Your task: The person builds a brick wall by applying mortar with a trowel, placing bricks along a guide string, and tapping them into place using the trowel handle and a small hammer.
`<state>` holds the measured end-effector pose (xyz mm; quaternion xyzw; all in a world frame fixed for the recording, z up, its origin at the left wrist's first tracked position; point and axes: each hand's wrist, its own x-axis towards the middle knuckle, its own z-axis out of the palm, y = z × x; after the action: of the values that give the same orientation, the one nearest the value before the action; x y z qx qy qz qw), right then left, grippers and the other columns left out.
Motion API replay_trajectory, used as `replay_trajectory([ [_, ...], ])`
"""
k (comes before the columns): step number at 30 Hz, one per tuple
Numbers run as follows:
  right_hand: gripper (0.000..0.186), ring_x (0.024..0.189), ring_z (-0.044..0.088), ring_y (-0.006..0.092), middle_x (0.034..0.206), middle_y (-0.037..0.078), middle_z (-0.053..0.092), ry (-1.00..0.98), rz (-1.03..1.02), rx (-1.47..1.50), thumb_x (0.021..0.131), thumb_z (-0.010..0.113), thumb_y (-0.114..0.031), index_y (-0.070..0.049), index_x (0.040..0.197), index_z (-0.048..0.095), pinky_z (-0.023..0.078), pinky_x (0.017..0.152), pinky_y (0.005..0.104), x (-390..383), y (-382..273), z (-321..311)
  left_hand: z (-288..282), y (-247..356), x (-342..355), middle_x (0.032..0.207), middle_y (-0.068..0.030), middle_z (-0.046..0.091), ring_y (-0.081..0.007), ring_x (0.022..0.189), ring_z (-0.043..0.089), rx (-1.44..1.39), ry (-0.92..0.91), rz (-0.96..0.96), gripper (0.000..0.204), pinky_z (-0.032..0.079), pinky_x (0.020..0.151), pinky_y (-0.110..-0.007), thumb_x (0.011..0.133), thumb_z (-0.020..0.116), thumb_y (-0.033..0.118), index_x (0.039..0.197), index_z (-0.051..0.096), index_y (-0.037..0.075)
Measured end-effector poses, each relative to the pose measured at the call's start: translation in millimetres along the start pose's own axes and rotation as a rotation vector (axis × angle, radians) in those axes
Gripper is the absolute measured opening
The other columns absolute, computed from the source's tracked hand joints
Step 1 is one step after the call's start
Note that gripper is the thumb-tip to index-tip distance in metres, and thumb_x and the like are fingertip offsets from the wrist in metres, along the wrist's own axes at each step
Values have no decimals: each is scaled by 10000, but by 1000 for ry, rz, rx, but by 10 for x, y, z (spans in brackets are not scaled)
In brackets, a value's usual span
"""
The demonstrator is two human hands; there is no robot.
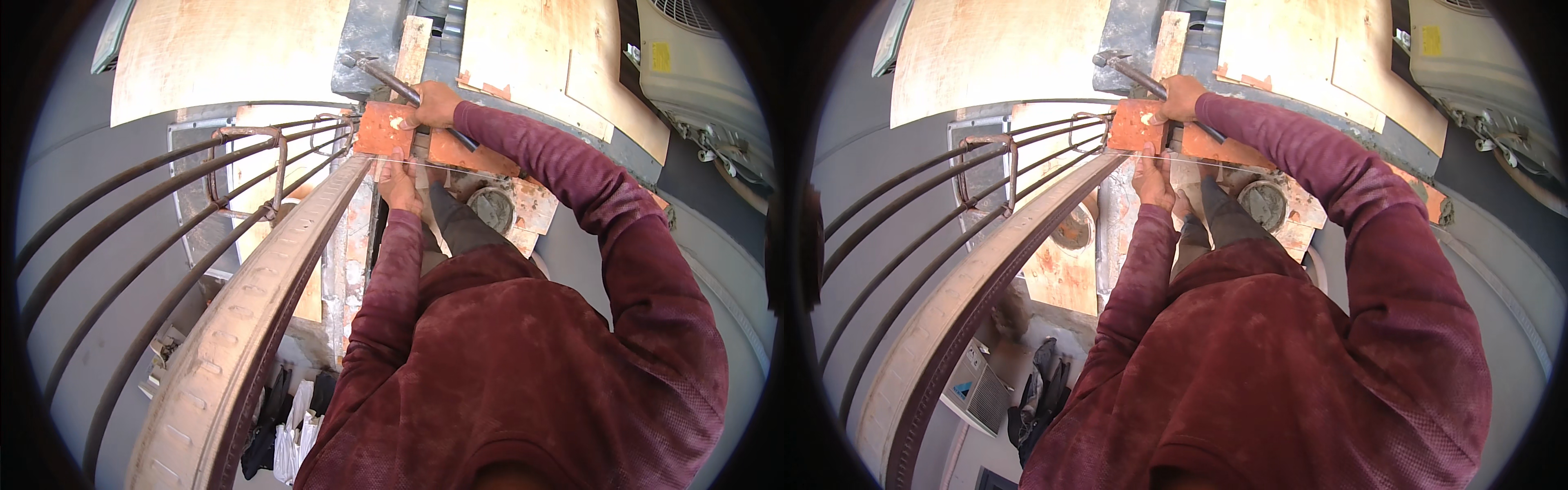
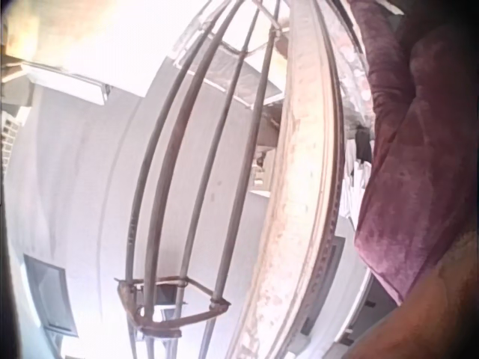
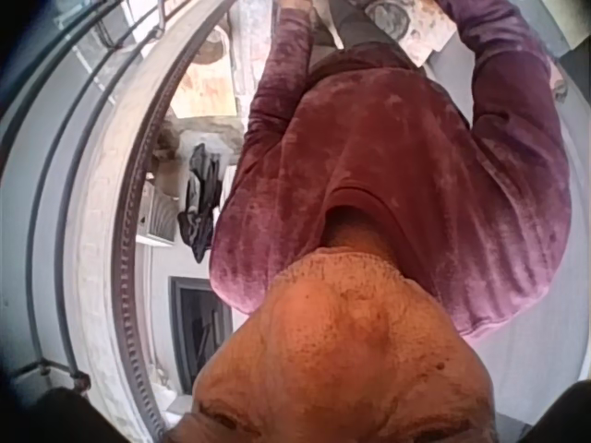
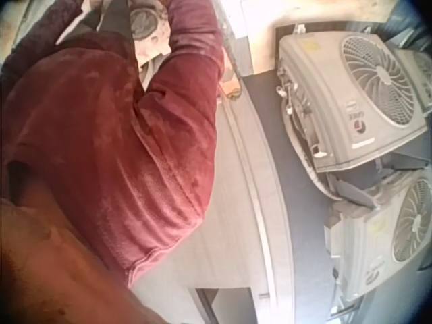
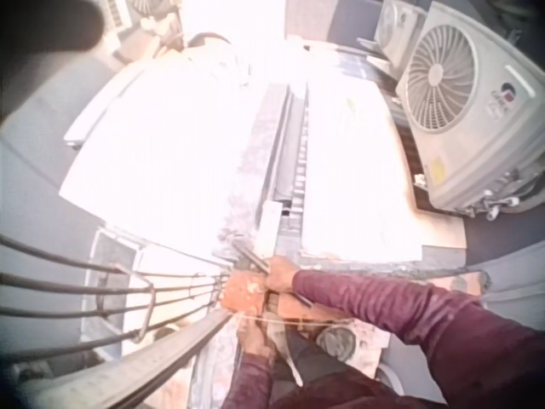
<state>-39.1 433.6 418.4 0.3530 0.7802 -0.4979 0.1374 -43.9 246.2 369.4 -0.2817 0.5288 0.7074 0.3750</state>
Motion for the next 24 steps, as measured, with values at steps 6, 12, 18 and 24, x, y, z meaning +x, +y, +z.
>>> replay_trajectory([
  [6, 488, 695, 650, 305, 720, 172, 644, 74, -148, -142, 630, 853, -321, -8, 948, 653, 486, 659, 393, 67, 93, 33, -51, -16, 81, 948, -28, 601, -120, 830, 598, -3, -45, -10, 198, 556, 786, -233, 883, 677, 162, 1013, 602, 33],
  [12, 474, 769, 652, 348, 799, 204, 661, 53, -164, -235, 646, 837, -345, -15, 935, 655, 483, 694, 412, 33, 126, 14, -94, -81, 103, 967, -18, 619, -95, 857, 591, 17, -90, 29, 163, 523, 744, -219, 887, 671, 142, 993, 606, 38],
  [18, 416, 682, 607, 355, 728, 187, 618, 175, -194, -346, 810, 683, -383, -13, 992, 623, 461, 644, 436, -418, -146, -452, -47, -60, 70, 914, 2, 632, -76, 813, 594, 20, -47, 37, 151, 517, 717, -204, 886, 676, 155, 968, 617, 42],
  [24, 319, 657, 604, 339, 655, 142, 594, 47, -390, -524, 878, 587, -362, -87, 1037, 556, 464, 636, 460, -873, 83, -842, -34, -113, 92, 892, -11, 607, -118, 797, 595, 46, -51, 66, 168, 548, 777, -251, 888, 671, 168, 974, 618, 34],
])
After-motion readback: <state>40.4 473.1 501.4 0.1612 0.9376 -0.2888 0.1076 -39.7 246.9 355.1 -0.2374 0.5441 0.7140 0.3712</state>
